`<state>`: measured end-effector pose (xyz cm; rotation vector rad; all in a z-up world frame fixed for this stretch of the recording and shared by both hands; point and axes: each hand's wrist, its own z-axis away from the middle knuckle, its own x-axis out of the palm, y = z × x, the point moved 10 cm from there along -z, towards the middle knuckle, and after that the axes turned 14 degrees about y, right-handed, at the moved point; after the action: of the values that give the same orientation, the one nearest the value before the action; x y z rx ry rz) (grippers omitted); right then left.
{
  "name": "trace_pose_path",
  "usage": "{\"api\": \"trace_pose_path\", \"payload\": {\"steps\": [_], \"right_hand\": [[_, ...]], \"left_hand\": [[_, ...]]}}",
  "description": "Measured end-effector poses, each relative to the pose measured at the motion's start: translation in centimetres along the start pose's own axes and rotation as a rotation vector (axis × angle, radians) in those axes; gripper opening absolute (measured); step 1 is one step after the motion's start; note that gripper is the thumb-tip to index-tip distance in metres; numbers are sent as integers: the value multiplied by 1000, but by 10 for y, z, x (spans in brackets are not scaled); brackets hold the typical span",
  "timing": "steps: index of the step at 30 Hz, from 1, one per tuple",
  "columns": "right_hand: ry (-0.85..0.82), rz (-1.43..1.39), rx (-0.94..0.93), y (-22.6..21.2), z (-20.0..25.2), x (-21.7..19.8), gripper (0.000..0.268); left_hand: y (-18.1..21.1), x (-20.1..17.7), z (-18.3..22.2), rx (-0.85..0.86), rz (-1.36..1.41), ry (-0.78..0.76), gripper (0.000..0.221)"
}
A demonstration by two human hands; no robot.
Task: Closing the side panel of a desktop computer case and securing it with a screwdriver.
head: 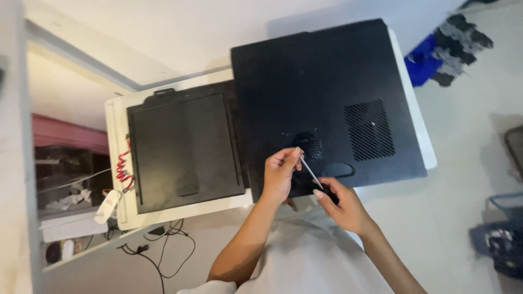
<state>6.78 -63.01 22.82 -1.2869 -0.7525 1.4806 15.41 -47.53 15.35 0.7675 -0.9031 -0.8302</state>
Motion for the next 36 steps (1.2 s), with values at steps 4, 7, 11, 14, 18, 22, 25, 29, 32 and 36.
{"api": "trace_pose_path", "payload": {"steps": [4,7,11,14,18,22,25,29,32,36], "right_hand": [[37,-170,58,32,10,-27,20],[91,-195,133,46,20,-60,18],[122,-185,159,58,46,-104,25],[163,-213,205,97,67,-135,27],[187,-156,278,143,92,-169,28],[222,-232,300,166,104,-191,16],[241,-214,374,169,109,-200,22],[263,-230,412,169,108,-206,24],[254,-214,445,175,107,-207,27],[259,-220,427,177,102,-205,26]], "left_hand": [[-19,35,19,-25,0,-27,17],[-41,65,36,-75,18,-49,19],[-79,106,71,-117,-27,-93,20],[-99,132,101,-128,-45,-141,20],[-111,159,136,-172,-257,-269,26],[-130,166,160,-224,-363,-259,22],[-147,171,162,-255,-346,-260,21],[-190,171,155,-348,-212,-212,26],[-208,173,155,-469,-113,-197,32],[-222,172,157,-590,-57,-191,39]]}}
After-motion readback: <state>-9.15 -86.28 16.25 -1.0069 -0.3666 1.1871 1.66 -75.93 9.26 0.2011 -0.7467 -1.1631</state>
